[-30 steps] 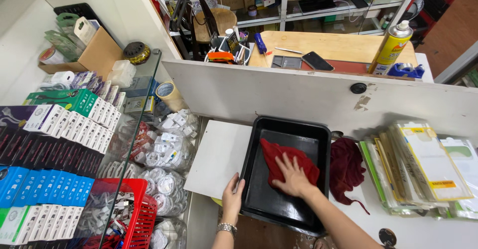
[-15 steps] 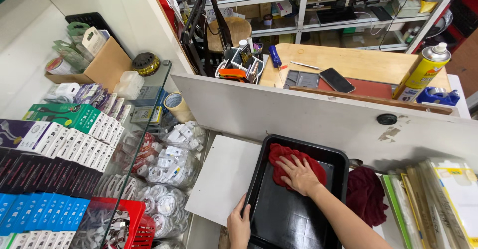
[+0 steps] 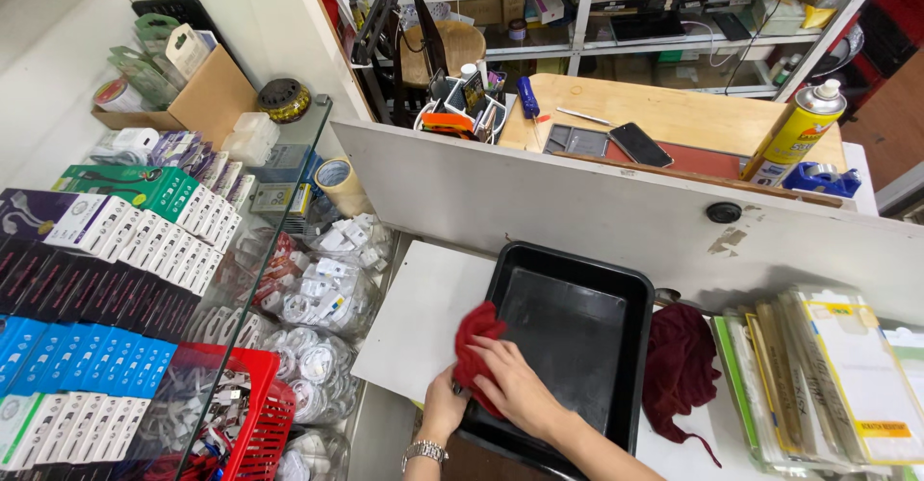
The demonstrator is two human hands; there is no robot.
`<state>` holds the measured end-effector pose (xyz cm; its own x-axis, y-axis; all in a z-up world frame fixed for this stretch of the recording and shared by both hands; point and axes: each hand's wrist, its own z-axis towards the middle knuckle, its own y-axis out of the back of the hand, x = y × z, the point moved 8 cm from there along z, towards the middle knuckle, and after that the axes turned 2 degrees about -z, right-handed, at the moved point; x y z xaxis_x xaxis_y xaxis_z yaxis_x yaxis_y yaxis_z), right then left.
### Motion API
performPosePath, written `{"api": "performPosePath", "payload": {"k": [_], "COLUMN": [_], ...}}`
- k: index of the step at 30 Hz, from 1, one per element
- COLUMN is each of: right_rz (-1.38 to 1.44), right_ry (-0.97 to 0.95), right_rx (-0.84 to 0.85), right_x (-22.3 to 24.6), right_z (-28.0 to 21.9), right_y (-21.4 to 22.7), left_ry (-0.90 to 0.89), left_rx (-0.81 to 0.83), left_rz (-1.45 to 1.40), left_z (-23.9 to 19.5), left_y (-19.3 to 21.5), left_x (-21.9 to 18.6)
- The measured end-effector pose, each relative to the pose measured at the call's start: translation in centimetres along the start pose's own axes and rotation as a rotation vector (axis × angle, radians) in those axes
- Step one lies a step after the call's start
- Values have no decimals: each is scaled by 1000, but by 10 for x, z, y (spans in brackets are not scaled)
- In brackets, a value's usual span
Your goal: The person wipes a black tray with a red cloth, then wipes several packaged items. They pick up a blue marker and write on the packages before placing them into the tray.
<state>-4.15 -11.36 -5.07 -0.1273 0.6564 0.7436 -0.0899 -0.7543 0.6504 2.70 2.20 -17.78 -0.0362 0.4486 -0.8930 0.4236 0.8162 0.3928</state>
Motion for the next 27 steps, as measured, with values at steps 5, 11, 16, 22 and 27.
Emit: {"api": "performPosePath", "payload": {"k": [5, 11, 16, 22, 27], "right_rz": [-316, -542, -591, -511, 281], "right_ry": [265, 245, -85, -326, -559], "right_rx": [27, -339, -396, -345, -199], "right_x": [39, 0, -62, -114, -112], "right_z": [43, 84, 43, -10, 22], "right_y": [21, 104, 114, 85, 9], "left_ry": [-3, 37, -123, 24, -203], "left_rx": [-115, -172, -313, -331, -304], "left_rz": [137, 9, -106, -76, -484], "left_z": [-19, -85, -114, -118, -103], "left_y": [20, 70, 111, 118, 95], "left_x": [-25, -72, -101, -97, -131]}}
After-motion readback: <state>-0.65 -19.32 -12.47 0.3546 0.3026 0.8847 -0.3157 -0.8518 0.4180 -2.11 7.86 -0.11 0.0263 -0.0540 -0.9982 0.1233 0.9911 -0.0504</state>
